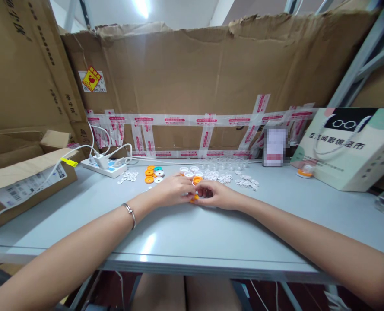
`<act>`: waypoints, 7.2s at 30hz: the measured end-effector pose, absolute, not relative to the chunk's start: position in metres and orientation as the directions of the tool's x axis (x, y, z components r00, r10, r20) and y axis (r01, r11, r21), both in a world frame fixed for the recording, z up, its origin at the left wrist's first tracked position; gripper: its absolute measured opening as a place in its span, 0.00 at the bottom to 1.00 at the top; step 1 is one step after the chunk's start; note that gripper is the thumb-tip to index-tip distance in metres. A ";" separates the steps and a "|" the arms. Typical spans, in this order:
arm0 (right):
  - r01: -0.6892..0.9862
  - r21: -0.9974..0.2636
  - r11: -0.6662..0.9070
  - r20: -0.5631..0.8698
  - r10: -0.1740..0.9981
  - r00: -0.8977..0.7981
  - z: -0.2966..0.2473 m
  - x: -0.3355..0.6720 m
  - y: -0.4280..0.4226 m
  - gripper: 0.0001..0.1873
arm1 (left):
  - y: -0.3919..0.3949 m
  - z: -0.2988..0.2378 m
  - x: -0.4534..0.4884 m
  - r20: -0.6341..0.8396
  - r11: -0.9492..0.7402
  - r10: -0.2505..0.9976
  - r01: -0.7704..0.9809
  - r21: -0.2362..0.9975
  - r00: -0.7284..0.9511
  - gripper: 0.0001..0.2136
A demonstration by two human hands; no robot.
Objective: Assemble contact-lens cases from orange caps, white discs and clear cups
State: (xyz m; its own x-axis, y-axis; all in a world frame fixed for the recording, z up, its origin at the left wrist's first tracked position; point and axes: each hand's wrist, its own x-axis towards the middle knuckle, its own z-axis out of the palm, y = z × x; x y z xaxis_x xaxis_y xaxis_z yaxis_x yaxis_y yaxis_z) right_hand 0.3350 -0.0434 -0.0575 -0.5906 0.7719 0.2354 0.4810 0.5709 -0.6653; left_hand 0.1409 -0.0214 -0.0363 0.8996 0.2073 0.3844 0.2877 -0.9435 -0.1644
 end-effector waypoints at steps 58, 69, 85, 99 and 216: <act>0.362 -0.758 0.543 0.349 0.806 -0.477 -0.067 0.340 -0.050 0.12 | -0.038 -0.054 0.132 0.459 -0.840 0.539 0.411 0.353 0.706 0.06; 0.396 -0.444 0.804 0.513 0.590 -0.623 -0.071 0.341 -0.050 0.11 | -0.041 -0.055 0.128 0.416 -0.901 0.432 0.408 0.149 0.801 0.10; 0.401 -0.421 0.814 0.541 0.580 -0.609 -0.067 0.341 -0.049 0.08 | -0.011 -0.004 0.081 0.269 -0.664 0.746 0.711 0.232 0.609 0.09; 0.465 -0.611 0.641 0.393 0.755 -0.524 -0.061 0.337 -0.053 0.15 | 0.002 0.003 0.057 -0.113 -0.505 0.842 0.843 0.184 0.528 0.09; 0.362 -0.271 0.892 0.585 0.452 -0.673 -0.063 0.338 -0.053 0.07 | -0.047 -0.043 0.135 0.213 -0.694 0.678 0.518 0.500 0.704 0.11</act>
State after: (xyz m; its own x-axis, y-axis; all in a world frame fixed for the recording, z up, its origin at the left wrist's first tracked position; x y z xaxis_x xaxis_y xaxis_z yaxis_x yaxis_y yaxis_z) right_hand 0.3383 -0.0531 -0.0630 -0.6734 0.4517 0.5852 0.3625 0.8917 -0.2711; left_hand 0.1352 -0.0468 -0.0434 0.7036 0.6779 0.2130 0.5177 -0.6944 0.4998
